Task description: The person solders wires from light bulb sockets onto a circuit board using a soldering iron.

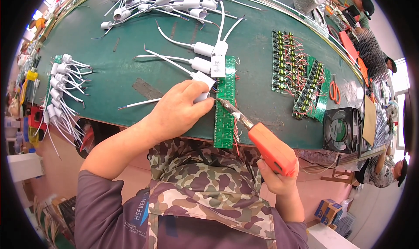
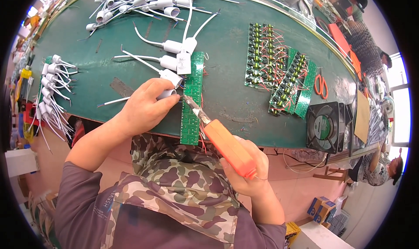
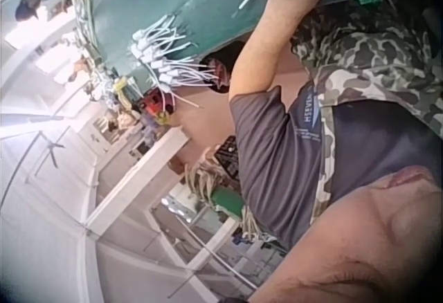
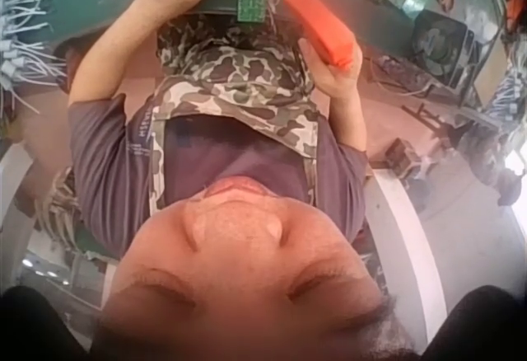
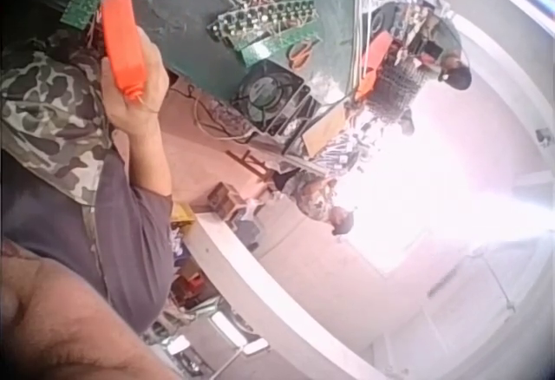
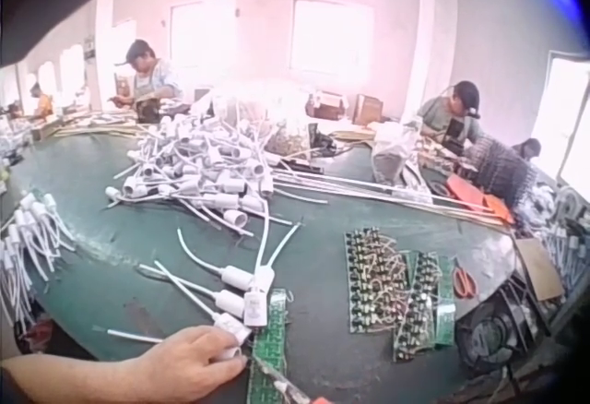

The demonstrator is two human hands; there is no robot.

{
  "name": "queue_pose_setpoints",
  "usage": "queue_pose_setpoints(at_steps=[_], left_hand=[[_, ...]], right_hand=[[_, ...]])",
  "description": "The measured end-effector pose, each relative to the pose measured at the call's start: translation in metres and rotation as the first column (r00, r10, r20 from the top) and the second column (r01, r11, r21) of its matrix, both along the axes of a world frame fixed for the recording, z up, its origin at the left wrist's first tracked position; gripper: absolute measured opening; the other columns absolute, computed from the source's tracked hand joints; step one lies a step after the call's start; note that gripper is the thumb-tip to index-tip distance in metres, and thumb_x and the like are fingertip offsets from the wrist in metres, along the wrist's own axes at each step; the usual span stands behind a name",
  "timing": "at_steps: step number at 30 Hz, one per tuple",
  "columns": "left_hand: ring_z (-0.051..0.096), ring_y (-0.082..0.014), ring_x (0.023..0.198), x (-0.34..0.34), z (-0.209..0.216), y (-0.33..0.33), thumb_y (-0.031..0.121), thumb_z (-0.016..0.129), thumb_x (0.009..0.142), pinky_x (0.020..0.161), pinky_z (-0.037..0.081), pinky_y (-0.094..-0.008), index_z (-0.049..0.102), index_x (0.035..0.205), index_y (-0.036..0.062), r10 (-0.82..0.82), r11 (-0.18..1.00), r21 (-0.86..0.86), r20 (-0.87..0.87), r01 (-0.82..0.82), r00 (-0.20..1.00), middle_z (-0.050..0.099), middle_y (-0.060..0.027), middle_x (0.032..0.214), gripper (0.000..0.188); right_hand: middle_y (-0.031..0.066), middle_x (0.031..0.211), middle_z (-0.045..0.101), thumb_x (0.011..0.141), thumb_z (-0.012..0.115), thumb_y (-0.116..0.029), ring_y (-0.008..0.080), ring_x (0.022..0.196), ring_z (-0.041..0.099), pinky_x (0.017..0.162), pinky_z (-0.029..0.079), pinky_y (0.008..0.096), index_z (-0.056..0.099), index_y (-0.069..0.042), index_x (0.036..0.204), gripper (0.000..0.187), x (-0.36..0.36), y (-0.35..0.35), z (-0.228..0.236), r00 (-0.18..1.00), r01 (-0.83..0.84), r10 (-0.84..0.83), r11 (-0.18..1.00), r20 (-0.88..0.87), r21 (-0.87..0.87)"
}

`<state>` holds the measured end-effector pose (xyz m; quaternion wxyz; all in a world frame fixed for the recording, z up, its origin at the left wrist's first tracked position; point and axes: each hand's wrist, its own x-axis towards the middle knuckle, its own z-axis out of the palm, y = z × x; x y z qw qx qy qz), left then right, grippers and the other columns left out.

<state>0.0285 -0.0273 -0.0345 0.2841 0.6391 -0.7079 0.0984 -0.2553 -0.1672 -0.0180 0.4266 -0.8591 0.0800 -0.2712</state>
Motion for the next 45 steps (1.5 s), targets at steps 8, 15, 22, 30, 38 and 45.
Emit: queue_pose_setpoints(at_steps=[8,15,22,30,38,45], left_hand=[[0.060,-0.0311,0.089,0.000,0.001,-0.001,0.000,0.069,0.071,0.074,0.052,-0.0403,0.064,0.099,0.0030,-0.007,1.000,-0.010,-0.014,0.007,1.000,0.055,-0.0133,0.104,0.028],[0.060,-0.0314,0.090,0.000,0.002,-0.001,0.000,0.069,0.071,0.076,0.052,-0.0413,0.064,0.098,0.0028,-0.007,1.000,-0.005,-0.017,0.007,1.000,0.055,-0.0134,0.104,0.027],[0.060,-0.0316,0.090,0.000,0.005,-0.002,0.000,0.070,0.071,0.077,0.052,-0.0413,0.065,0.097,0.0031,-0.007,0.999,0.033,-0.009,0.008,1.000,0.055,-0.0131,0.104,0.027],[0.059,-0.0315,0.090,0.000,0.003,-0.001,-0.002,0.069,0.071,0.077,0.052,-0.0413,0.065,0.097,0.0036,0.008,0.999,0.038,0.001,-0.008,1.000,0.055,-0.0127,0.104,0.027],[0.060,-0.0315,0.089,-0.002,0.006,-0.002,-0.002,0.070,0.070,0.076,0.053,-0.0410,0.064,0.097,0.0032,0.005,0.999,0.034,0.010,-0.006,1.000,0.054,-0.0127,0.105,0.028],[0.060,-0.0318,0.090,-0.005,0.007,-0.002,0.002,0.073,0.072,0.077,0.052,-0.0412,0.065,0.098,0.0036,0.035,0.999,0.036,-0.016,-0.034,0.999,0.056,-0.0133,0.105,0.027]], right_hand=[[0.0165,0.106,0.068,0.077,0.075,0.001,0.0269,0.086,0.070,0.079,0.055,0.0350,0.055,0.004,0.124,0.052,-0.021,-0.002,-0.008,0.995,0.081,-0.079,0.996,-0.068,0.036],[0.0160,0.105,0.069,0.077,0.075,0.000,0.0228,0.079,0.070,0.076,0.055,0.0339,0.055,0.004,0.125,0.052,-0.022,0.000,-0.010,0.995,0.092,-0.089,0.992,-0.036,0.091],[0.0153,0.103,0.069,0.078,0.074,0.002,0.0173,0.071,0.067,0.070,0.054,0.0308,0.053,0.006,0.128,0.054,-0.018,0.000,-0.012,0.997,0.077,-0.081,0.982,0.018,0.173],[0.0141,0.100,0.070,0.078,0.074,0.002,0.0164,0.071,0.067,0.070,0.053,0.0296,0.053,0.008,0.128,0.054,-0.016,-0.002,-0.009,0.997,0.065,-0.070,0.988,0.030,0.139],[0.0127,0.095,0.070,0.078,0.075,0.001,0.0157,0.069,0.066,0.068,0.053,0.0290,0.052,0.009,0.127,0.054,-0.018,0.000,-0.015,0.996,0.073,-0.082,0.978,0.039,0.195],[0.0121,0.093,0.070,0.079,0.075,0.000,0.0155,0.069,0.066,0.068,0.053,0.0287,0.052,0.009,0.126,0.053,-0.019,0.001,-0.014,0.996,0.090,-0.089,0.967,-0.014,0.239]])
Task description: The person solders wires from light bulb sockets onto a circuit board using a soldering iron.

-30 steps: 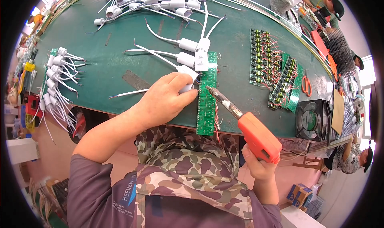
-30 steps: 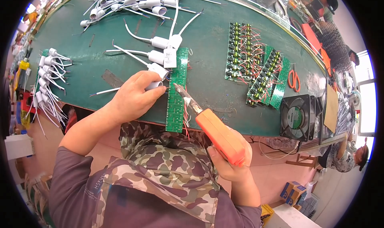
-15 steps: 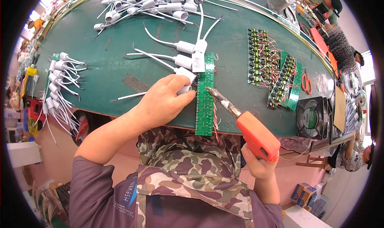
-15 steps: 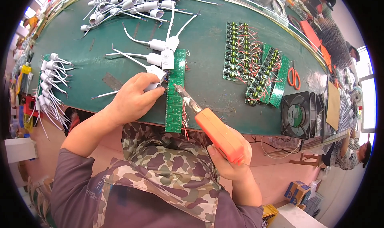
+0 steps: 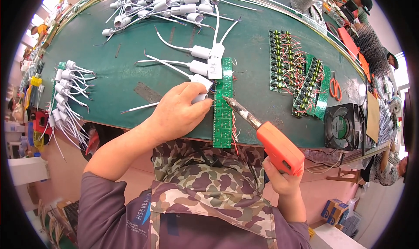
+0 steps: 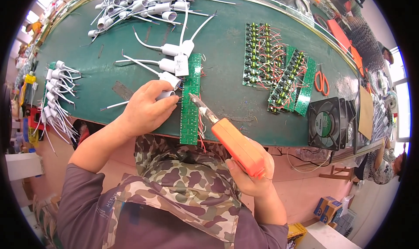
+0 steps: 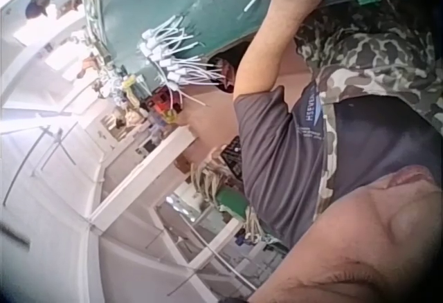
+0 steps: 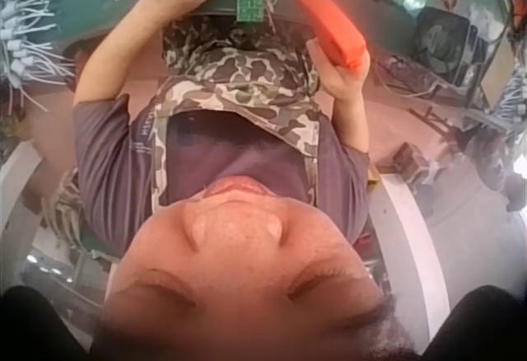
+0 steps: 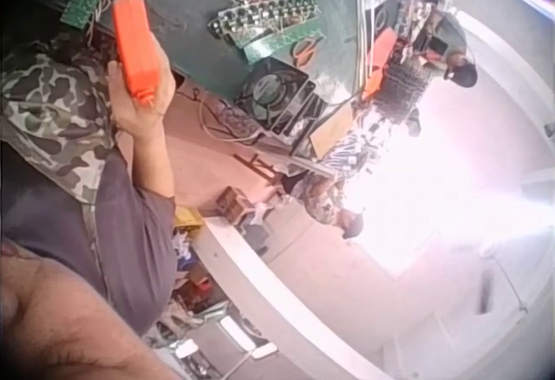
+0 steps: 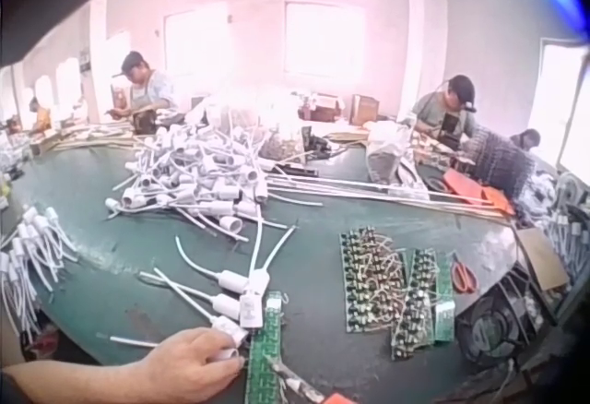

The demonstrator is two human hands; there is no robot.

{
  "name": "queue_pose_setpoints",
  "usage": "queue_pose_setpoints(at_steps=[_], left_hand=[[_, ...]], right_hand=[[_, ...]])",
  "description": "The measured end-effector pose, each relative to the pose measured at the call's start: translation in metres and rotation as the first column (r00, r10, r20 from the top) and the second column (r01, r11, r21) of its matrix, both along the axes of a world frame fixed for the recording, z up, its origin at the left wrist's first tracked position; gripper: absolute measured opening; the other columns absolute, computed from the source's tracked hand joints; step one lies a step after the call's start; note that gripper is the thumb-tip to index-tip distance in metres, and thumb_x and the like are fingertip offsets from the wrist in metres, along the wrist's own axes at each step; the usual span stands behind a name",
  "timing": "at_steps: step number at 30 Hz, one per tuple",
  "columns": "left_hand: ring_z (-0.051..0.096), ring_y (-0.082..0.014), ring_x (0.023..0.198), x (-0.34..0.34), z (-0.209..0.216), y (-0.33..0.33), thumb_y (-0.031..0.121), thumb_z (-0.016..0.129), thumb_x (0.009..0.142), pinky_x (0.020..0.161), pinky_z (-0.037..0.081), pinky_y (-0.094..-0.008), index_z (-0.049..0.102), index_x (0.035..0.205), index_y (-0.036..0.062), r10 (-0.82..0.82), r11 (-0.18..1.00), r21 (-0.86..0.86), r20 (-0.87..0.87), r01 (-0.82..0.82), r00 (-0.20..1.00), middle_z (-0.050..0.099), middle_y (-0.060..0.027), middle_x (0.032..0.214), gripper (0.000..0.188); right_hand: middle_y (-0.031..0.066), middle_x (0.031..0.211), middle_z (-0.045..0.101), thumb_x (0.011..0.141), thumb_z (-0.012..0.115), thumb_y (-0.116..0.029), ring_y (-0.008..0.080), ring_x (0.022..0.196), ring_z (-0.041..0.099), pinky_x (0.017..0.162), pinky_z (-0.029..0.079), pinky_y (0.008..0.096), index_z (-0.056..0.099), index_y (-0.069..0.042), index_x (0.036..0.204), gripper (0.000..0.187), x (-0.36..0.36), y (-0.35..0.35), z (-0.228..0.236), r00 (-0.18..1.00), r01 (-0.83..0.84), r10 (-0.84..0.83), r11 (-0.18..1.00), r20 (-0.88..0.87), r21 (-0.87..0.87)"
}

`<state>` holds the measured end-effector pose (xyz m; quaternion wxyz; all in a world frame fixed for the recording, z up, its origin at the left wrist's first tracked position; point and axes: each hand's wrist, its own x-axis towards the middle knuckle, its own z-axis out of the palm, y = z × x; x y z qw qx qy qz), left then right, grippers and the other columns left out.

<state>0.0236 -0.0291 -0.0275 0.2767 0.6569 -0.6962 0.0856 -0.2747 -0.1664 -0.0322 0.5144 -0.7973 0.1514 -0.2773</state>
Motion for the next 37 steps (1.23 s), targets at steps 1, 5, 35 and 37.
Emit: queue_pose_setpoints(at_steps=[1,5,35,37], left_hand=[[0.060,-0.0318,0.090,-0.002,0.000,0.000,0.002,0.073,0.072,0.077,0.052,-0.0412,0.065,0.098,0.0036,0.000,1.000,0.001,0.000,0.000,1.000,0.056,-0.0133,0.105,0.027],[0.060,-0.0318,0.090,-0.010,-0.003,-0.002,0.004,0.073,0.074,0.079,0.050,-0.0419,0.064,0.098,0.0040,0.077,0.996,-0.033,-0.048,-0.078,0.996,0.057,-0.0131,0.105,0.026],[0.058,-0.0287,0.092,-0.015,-0.004,-0.010,0.005,0.070,0.068,0.077,0.044,-0.0408,0.064,0.086,0.0068,0.151,0.986,-0.089,0.083,-0.143,0.985,0.058,-0.0090,0.102,0.019],[0.059,-0.0286,0.092,-0.015,-0.004,-0.009,0.005,0.070,0.068,0.077,0.044,-0.0409,0.064,0.086,0.0068,0.152,0.986,-0.085,0.084,-0.145,0.985,0.058,-0.0090,0.102,0.019]], right_hand=[[0.0121,0.093,0.070,0.079,0.075,0.000,0.0155,0.069,0.066,0.068,0.053,0.0287,0.052,0.009,0.126,0.053,0.000,0.000,0.000,1.000,0.000,0.000,1.000,0.000,0.001],[0.0113,0.093,0.070,0.079,0.075,-0.001,0.0156,0.070,0.066,0.070,0.053,0.0291,0.052,0.009,0.126,0.053,0.000,0.000,-0.001,1.000,0.002,-0.002,1.000,0.013,0.006],[0.0184,0.108,0.067,0.076,0.076,-0.001,0.0271,0.084,0.068,0.077,0.054,0.0347,0.058,0.006,0.121,0.048,0.004,0.000,-0.005,1.000,-0.006,0.006,1.000,-0.027,-0.025],[0.0185,0.107,0.068,0.076,0.076,-0.001,0.0288,0.084,0.068,0.078,0.054,0.0349,0.058,0.004,0.123,0.051,0.006,-0.001,-0.004,1.000,-0.015,0.015,1.000,-0.014,-0.007]])
